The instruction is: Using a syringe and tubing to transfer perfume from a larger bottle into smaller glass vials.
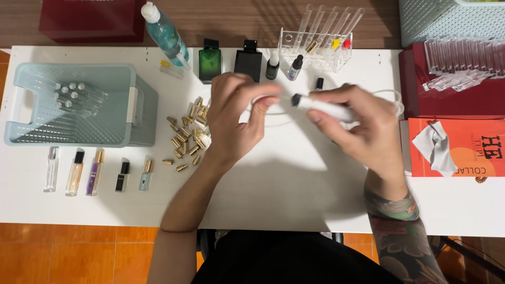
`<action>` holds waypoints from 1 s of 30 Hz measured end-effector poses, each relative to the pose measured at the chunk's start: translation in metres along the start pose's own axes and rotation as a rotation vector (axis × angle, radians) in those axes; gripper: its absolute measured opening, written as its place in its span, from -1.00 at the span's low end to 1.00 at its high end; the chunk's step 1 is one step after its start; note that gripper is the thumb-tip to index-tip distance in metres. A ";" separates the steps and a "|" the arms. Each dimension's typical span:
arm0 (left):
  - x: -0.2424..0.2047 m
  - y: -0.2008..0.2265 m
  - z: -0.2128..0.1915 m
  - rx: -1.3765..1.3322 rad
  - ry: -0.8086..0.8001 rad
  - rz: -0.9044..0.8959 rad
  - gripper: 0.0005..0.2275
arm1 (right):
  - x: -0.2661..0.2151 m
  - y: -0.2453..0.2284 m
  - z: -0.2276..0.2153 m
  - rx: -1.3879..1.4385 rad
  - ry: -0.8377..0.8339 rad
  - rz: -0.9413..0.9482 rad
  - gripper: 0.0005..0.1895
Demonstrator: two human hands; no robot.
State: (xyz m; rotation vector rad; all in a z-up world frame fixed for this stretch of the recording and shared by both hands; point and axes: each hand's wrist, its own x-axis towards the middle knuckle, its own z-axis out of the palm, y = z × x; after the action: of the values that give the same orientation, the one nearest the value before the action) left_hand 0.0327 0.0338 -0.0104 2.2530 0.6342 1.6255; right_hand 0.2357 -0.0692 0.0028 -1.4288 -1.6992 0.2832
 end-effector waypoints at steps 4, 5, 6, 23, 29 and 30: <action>-0.020 -0.018 0.012 -0.168 -0.131 -0.129 -0.85 | -0.001 0.001 -0.019 0.076 0.151 0.098 -0.78; -0.024 -0.024 0.018 -0.328 -0.193 -0.253 -0.83 | -0.002 0.002 -0.022 0.128 0.226 0.109 -0.78; -0.029 -0.030 0.023 -0.489 -0.255 -0.378 -0.76 | -0.003 0.004 -0.026 0.181 0.301 0.119 -0.78; -0.027 -0.036 0.026 -0.924 -0.426 -0.576 -0.68 | -0.009 0.020 -0.045 0.239 0.416 0.088 -0.76; -0.027 0.016 0.012 -0.600 -0.285 -0.389 -0.58 | -0.025 0.008 -0.045 0.337 0.440 0.103 -0.76; -0.034 0.024 0.013 -0.516 -0.207 -0.411 -0.61 | -0.027 0.002 -0.044 0.359 0.459 0.102 -0.76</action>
State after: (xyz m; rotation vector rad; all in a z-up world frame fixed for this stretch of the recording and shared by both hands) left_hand 0.0406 -0.0039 -0.0315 1.7447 0.5078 1.1714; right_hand 0.2682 -0.1072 0.0149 -1.2008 -1.1412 0.2745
